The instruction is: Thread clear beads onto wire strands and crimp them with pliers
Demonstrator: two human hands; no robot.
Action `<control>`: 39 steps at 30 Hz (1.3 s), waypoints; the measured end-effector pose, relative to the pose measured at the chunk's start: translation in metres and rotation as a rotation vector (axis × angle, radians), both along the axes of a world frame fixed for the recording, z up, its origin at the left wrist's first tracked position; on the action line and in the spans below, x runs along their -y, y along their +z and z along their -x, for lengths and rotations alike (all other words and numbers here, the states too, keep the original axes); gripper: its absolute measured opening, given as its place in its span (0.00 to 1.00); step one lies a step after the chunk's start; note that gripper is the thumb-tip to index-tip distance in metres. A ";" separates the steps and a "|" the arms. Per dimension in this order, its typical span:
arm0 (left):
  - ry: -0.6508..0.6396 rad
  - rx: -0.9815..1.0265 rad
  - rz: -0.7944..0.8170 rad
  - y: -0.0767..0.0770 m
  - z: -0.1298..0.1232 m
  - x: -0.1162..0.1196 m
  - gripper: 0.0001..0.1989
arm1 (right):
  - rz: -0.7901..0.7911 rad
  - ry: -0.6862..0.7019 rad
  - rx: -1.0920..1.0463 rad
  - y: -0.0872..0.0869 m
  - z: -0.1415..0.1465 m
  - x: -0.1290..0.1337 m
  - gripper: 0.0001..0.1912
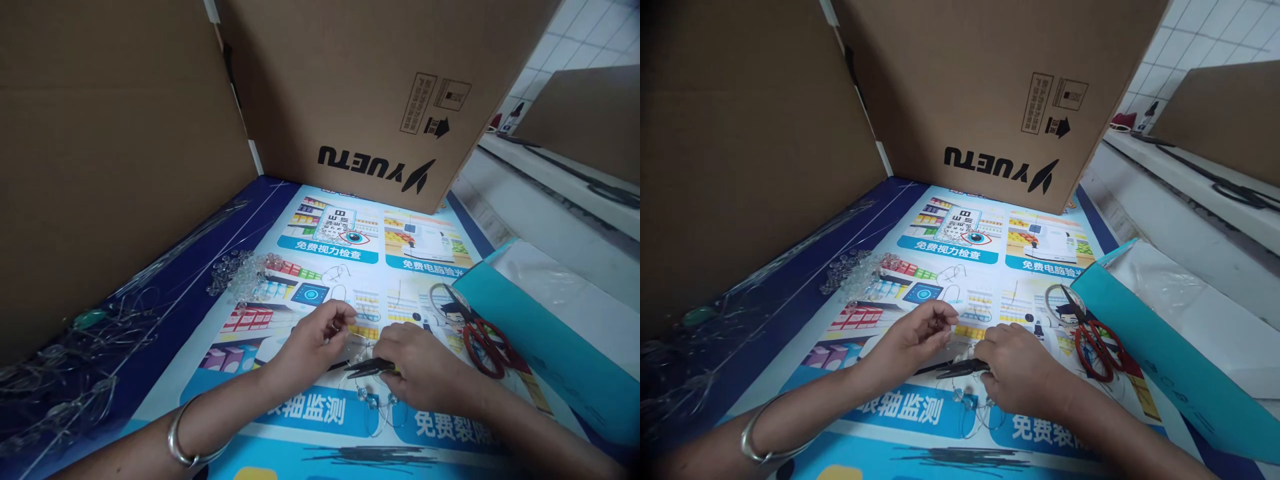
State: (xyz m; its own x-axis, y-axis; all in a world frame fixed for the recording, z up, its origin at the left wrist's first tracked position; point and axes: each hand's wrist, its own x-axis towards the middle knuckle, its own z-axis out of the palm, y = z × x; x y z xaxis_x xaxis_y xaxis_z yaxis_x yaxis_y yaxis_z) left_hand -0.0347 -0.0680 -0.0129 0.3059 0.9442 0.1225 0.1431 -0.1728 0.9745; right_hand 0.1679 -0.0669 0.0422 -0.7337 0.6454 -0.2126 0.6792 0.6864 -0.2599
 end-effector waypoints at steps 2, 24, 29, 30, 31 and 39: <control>0.015 -0.017 -0.005 0.000 0.001 -0.001 0.11 | 0.051 -0.008 -0.068 -0.001 0.000 -0.002 0.06; 0.114 -0.079 -0.021 0.002 0.003 0.001 0.10 | 0.327 -0.526 -0.438 -0.011 -0.014 -0.015 0.07; 0.107 -0.079 -0.003 0.001 0.004 0.001 0.10 | -0.276 -0.447 0.061 -0.008 -0.019 -0.015 0.14; 0.109 -0.080 -0.004 0.002 0.004 0.001 0.10 | -0.380 -0.421 0.148 -0.010 -0.019 -0.015 0.15; 0.111 -0.086 -0.009 0.003 0.004 0.001 0.10 | -0.454 -0.400 0.217 -0.013 -0.019 -0.015 0.15; 0.105 -0.186 -0.099 0.010 0.004 0.001 0.10 | -0.505 -0.309 0.205 -0.012 -0.029 -0.011 0.19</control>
State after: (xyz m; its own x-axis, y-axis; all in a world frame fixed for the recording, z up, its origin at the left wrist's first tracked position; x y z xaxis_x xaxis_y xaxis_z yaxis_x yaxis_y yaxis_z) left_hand -0.0391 -0.0690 -0.0031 0.2326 0.9581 0.1672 0.3409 -0.2413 0.9086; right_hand 0.1973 -0.0557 0.0303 -0.4737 0.8788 0.0573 0.8675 0.4545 0.2021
